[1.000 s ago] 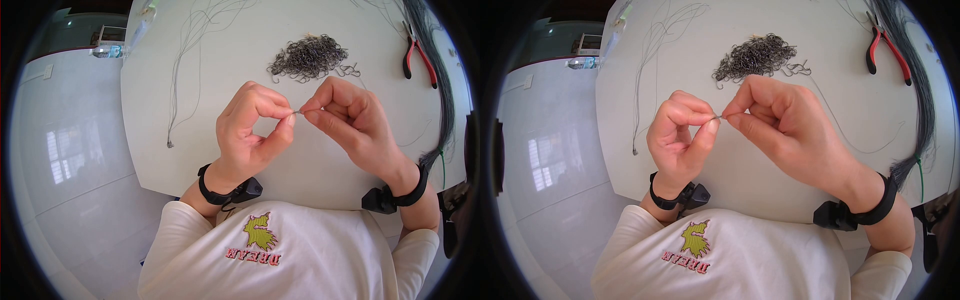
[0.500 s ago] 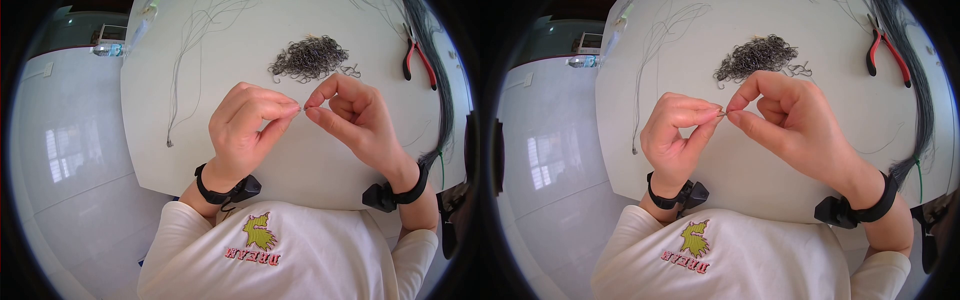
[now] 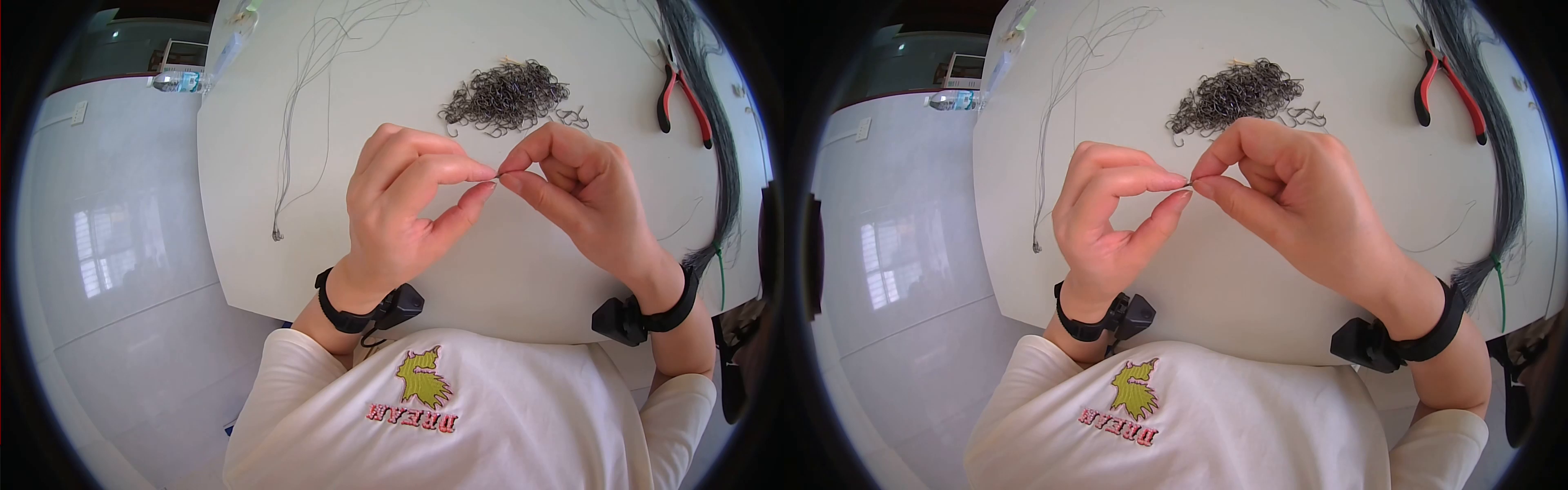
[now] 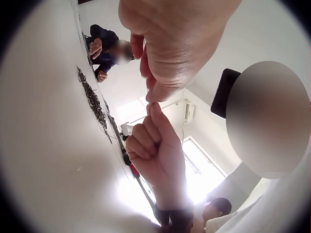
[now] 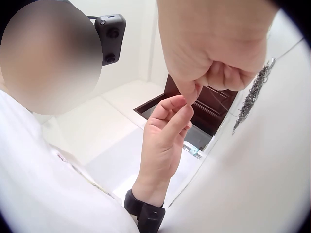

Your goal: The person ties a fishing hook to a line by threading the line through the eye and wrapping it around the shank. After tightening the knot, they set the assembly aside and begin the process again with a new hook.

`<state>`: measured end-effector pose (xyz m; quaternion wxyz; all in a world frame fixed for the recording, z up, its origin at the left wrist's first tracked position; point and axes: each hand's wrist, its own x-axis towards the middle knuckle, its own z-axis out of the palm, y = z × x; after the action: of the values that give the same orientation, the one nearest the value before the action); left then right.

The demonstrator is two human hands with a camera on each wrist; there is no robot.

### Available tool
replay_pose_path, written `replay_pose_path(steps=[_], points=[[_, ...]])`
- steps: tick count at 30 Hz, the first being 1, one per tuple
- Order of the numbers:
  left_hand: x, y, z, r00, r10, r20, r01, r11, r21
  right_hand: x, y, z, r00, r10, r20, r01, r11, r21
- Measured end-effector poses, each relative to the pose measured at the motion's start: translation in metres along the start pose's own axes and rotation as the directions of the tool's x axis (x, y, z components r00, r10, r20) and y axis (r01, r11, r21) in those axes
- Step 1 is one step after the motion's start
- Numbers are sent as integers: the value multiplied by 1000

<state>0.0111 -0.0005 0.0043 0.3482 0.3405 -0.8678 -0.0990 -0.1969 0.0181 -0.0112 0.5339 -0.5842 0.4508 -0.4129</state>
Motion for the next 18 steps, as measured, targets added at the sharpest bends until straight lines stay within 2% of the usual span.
replay_pose_path(steps=[6, 10, 15, 17, 18], points=[[0, -4, -1, 1000, -24, -20, 24, 999, -24, 1, 0, 0, 999, -41, -9, 40, 997, -65], [-2, -6, -3, 1000, 10, -11, -11, 999, -32, 1, -1, 1, 996, -93, -15, 90, 983, -158], [-3, -7, -4, 999, 36, -15, -36, 999, -19, 0, -2, -2, 996, -87, 7, 87, 981, -172], [-3, -6, -4, 999, -4, -37, 2, 998, -61, 0, 0, -2, 996, -83, 18, 85, 984, -157], [-3, -6, -5, 999, -4, -40, 2, 998, -63, 1, 1, -1, 991, -137, 3, 135, 977, -165]])
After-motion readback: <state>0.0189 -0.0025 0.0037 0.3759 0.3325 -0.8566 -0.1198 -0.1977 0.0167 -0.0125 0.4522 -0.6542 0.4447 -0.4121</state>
